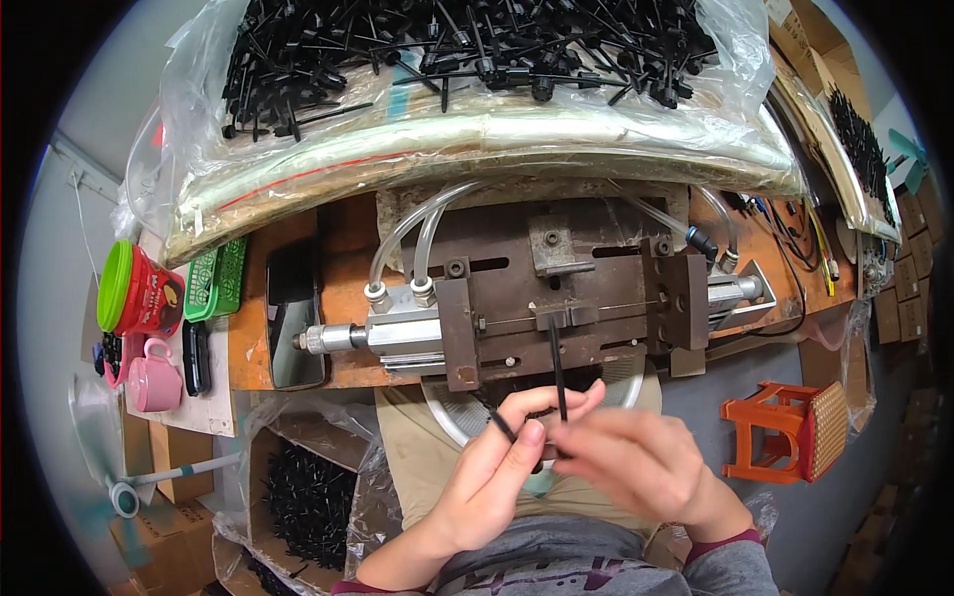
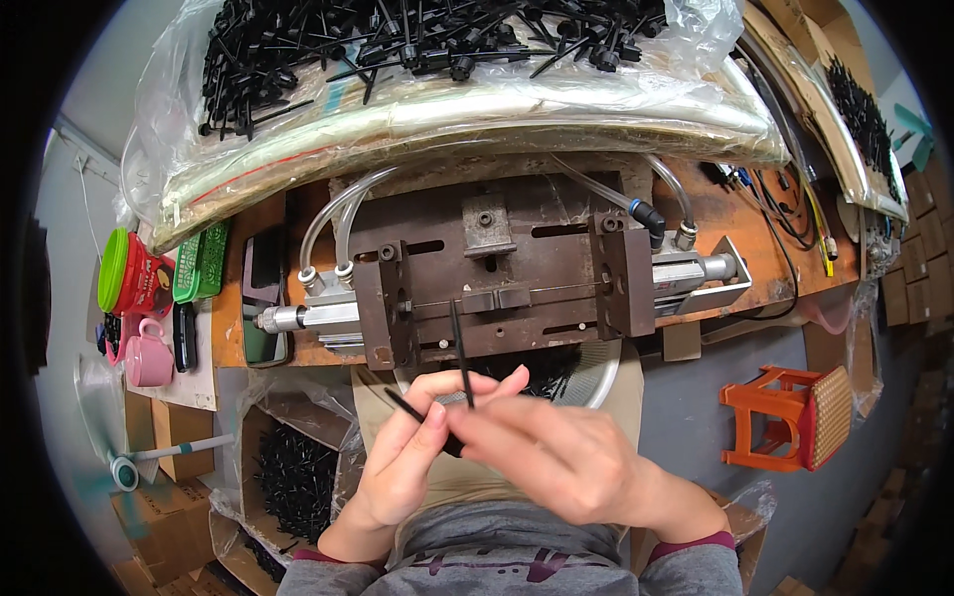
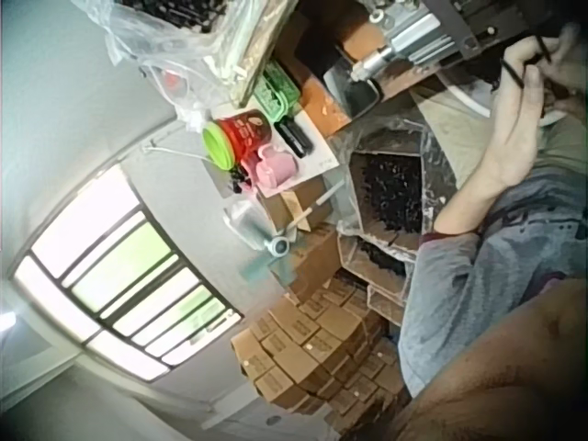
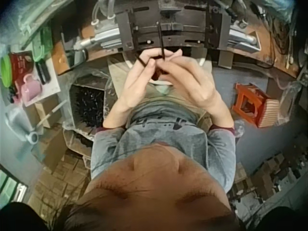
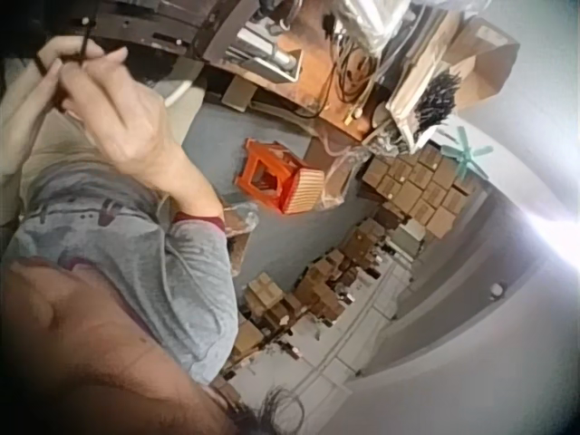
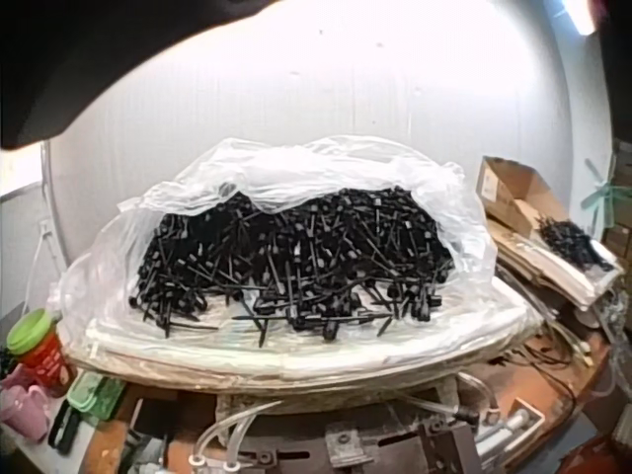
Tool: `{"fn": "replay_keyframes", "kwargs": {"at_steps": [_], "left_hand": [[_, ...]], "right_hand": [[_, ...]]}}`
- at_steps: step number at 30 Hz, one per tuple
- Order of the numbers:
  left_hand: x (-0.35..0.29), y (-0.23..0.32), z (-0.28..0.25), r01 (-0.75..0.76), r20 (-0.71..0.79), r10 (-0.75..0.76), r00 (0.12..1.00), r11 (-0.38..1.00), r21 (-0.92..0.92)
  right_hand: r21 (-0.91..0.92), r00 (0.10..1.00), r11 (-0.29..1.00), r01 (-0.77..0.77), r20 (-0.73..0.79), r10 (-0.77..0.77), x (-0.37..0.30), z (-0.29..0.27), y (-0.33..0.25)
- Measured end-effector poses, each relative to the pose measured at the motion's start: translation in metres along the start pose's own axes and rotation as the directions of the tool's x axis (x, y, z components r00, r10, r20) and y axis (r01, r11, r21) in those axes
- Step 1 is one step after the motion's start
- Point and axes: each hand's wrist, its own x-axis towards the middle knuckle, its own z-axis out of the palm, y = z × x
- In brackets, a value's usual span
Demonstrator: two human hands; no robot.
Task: Manually assemble black plastic components using a pneumatic jig or vice.
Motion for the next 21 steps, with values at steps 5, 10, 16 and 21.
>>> {"fn": "replay_keyframes", "kwargs": {"at_steps": [5,10,16,21], "left_hand": [[-0.003,-0.008,-0.002,0.054,-0.01,-0.053,0.999,0.985,0.165],[-0.001,-0.011,0.0,0.023,-0.131,0.01,0.991,0.969,0.245],[-0.01,-0.008,-0.012,-0.126,-0.172,0.168,0.971,0.964,0.232],[-0.017,0.016,-0.008,-0.076,-0.05,0.079,0.996,0.995,0.06]], "right_hand": [[-0.182,0.997,0.981,-0.061,0.043,0.07,0.0,-0.005,0.002],[-0.125,0.994,0.988,-0.095,0.048,0.101,-0.006,-0.004,0.014],[-0.308,0.984,0.946,-0.098,0.112,0.138,-0.002,0.003,0.02],[-0.512,0.961,0.859,-0.023,0.227,0.161,0.014,0.002,0.013]]}}
